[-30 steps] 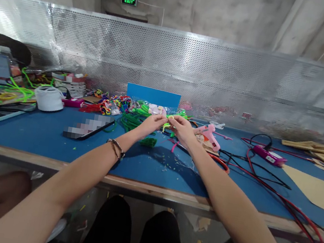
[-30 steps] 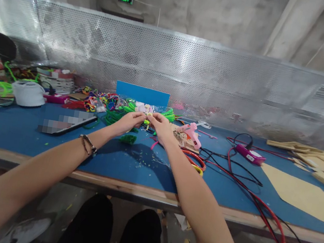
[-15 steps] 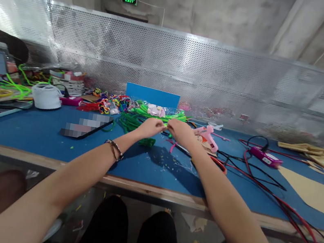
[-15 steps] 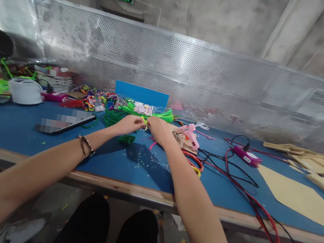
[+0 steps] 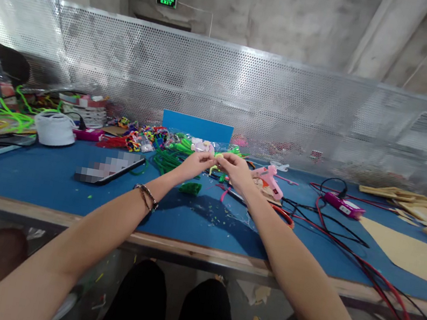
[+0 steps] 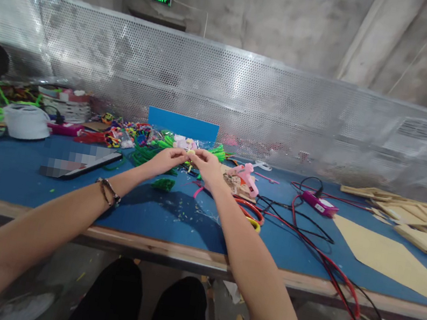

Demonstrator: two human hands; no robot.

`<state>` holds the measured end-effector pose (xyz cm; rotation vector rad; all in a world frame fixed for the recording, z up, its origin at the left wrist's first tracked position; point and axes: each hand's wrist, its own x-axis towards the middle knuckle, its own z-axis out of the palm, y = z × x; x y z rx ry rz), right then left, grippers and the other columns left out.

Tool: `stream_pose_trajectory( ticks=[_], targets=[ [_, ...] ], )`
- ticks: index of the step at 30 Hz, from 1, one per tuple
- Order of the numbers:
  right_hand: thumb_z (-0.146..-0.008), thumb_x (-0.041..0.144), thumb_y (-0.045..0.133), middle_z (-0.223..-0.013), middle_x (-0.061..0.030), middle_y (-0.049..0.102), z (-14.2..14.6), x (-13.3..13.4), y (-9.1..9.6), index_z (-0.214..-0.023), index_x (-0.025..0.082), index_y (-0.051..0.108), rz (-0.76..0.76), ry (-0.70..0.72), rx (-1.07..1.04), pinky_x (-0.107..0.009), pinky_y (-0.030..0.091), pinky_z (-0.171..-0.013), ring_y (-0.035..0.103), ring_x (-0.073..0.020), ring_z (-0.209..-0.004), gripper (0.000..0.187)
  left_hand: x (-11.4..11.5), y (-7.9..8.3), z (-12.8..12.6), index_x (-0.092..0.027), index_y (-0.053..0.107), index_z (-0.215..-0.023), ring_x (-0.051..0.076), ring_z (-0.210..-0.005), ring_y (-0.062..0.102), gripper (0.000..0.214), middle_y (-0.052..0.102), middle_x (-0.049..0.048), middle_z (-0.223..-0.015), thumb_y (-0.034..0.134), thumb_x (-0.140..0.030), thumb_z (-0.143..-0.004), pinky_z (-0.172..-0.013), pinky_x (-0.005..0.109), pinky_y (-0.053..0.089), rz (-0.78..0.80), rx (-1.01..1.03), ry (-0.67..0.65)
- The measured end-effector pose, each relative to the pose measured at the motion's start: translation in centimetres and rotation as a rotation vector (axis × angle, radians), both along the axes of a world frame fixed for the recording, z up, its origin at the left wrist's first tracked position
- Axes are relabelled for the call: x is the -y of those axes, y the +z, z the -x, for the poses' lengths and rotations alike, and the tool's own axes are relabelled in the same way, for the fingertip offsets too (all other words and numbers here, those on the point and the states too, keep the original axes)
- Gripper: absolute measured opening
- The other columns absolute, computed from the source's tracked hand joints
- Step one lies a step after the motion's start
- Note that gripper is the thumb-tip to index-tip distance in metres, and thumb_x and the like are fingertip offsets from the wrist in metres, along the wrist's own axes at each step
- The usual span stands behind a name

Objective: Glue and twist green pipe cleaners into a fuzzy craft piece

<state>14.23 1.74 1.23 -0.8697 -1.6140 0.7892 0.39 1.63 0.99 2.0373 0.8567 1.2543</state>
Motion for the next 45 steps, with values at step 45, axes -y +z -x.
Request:
stream_pose_trajectory(
  ticks=[45],
  targets=[
    [-0.067, 0.028, 0.054, -0.055, 0.0033, 0.049, -0.9, 0.4, 0.5, -0.059, 0.016, 0.051, -0.214, -0.178, 0.360, -0.022, 0.033, -0.053, 0.042, -0.0081, -0.052, 0.015, -1.2, -0.6, 0.8, -0.012, 0.065, -0.069, 0.008, -0.046, 0.031, 0.031, 0.040, -0.0043, -0.046, 0.044, -0.034, -0.071, -0.046, 0.019, 0.023, -0.054, -0.204, 0.072]
  ],
)
